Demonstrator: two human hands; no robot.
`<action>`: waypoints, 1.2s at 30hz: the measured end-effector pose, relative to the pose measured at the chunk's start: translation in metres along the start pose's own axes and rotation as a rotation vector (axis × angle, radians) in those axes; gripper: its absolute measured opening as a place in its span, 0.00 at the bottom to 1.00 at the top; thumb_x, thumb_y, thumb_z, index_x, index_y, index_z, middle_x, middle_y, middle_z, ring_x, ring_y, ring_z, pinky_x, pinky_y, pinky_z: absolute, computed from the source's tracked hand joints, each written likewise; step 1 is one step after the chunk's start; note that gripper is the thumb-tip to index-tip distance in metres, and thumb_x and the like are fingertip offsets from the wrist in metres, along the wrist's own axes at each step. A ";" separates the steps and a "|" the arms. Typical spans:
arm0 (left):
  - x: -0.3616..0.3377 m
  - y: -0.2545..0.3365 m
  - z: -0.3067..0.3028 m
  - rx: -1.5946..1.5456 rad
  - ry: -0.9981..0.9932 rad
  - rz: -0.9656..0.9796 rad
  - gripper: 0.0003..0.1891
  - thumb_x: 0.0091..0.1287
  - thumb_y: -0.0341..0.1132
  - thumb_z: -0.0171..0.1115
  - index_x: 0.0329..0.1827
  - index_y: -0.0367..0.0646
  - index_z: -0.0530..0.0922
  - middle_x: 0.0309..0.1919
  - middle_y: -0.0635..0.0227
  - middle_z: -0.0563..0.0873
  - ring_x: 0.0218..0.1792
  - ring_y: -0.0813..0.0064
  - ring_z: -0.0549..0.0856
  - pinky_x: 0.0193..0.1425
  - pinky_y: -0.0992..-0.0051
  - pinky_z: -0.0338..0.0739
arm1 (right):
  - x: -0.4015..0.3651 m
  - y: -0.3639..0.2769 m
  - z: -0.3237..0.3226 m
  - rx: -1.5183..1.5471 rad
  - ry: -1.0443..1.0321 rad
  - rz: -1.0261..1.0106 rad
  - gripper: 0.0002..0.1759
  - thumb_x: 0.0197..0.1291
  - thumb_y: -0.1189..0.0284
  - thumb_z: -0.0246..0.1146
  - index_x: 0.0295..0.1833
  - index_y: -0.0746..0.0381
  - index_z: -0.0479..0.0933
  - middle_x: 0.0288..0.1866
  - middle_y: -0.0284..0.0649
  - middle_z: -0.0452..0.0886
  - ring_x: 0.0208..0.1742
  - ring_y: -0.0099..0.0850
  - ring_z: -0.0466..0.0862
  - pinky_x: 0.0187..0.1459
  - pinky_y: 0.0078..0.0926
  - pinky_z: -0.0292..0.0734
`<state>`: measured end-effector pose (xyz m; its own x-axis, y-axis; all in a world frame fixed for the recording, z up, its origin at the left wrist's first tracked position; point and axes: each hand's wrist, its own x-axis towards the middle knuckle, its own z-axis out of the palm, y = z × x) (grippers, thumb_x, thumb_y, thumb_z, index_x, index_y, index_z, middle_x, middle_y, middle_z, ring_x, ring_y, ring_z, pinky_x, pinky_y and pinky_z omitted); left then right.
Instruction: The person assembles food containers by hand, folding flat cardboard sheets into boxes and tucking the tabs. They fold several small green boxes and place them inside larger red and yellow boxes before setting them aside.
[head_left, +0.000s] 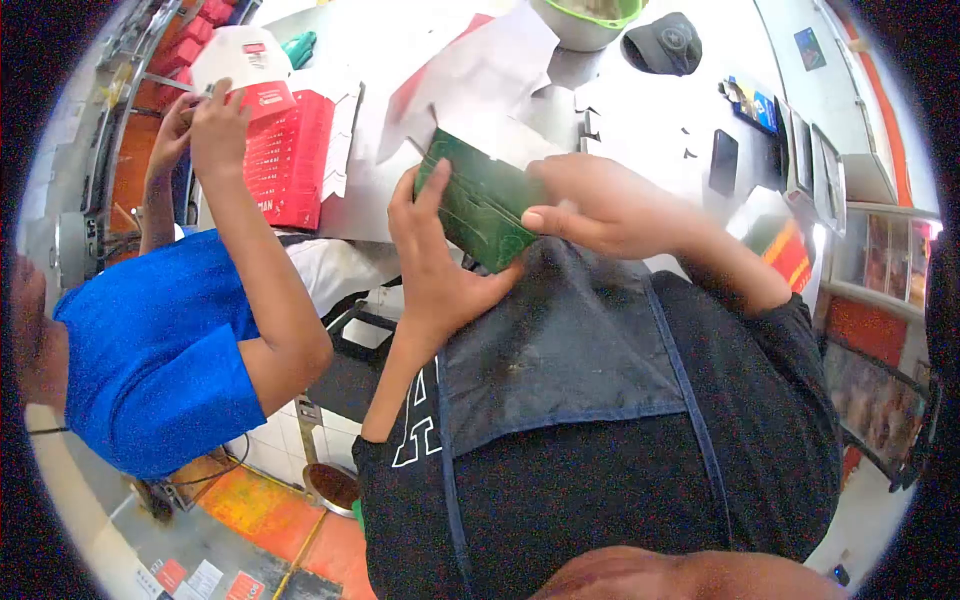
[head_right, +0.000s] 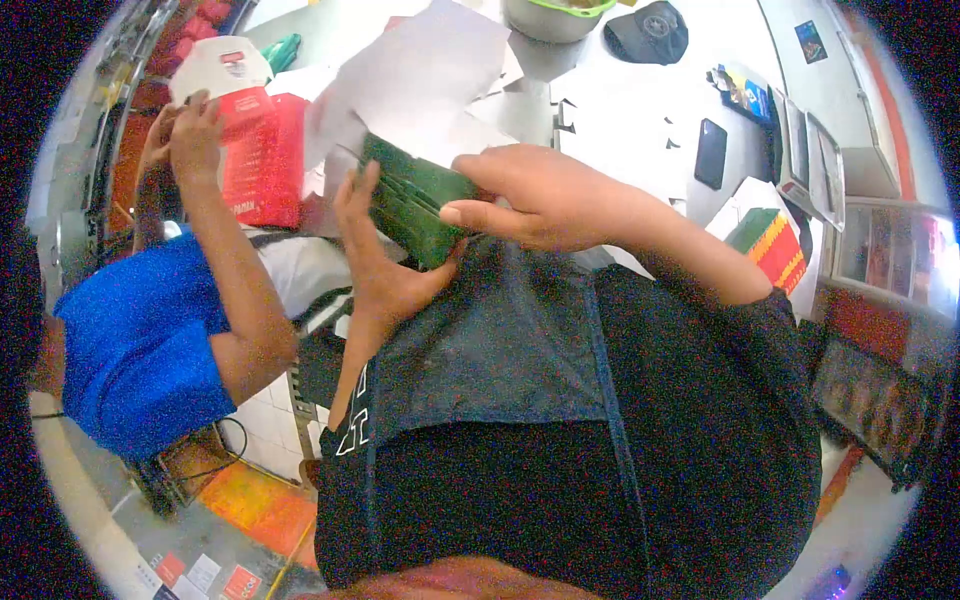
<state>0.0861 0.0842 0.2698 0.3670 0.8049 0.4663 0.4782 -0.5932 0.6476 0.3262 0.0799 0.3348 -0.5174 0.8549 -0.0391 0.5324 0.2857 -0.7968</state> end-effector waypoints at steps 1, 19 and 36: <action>0.002 0.000 -0.002 0.038 0.001 0.039 0.57 0.42 0.44 0.85 0.78 0.42 0.64 0.70 0.44 0.67 0.72 0.42 0.68 0.75 0.48 0.63 | 0.002 -0.001 -0.001 0.081 -0.037 0.053 0.21 0.77 0.56 0.60 0.52 0.67 0.78 0.40 0.53 0.85 0.40 0.40 0.85 0.44 0.39 0.78; -0.007 0.000 -0.010 -0.086 -0.193 0.010 0.62 0.36 0.38 0.86 0.81 0.46 0.62 0.72 0.46 0.67 0.72 0.43 0.69 0.74 0.51 0.71 | -0.004 0.009 0.029 0.522 0.040 0.188 0.24 0.77 0.64 0.60 0.66 0.72 0.75 0.55 0.48 0.86 0.57 0.31 0.82 0.62 0.32 0.76; -0.006 0.008 -0.012 -0.089 -0.224 0.080 0.60 0.37 0.36 0.86 0.80 0.49 0.64 0.72 0.48 0.68 0.70 0.43 0.71 0.69 0.52 0.76 | -0.027 0.008 0.040 0.615 0.099 0.219 0.21 0.80 0.66 0.59 0.66 0.71 0.76 0.55 0.43 0.85 0.58 0.26 0.80 0.63 0.29 0.76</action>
<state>0.0779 0.0744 0.2797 0.5735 0.7262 0.3792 0.3720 -0.6432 0.6693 0.3175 0.0421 0.3057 -0.3612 0.9092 -0.2072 0.1229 -0.1739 -0.9771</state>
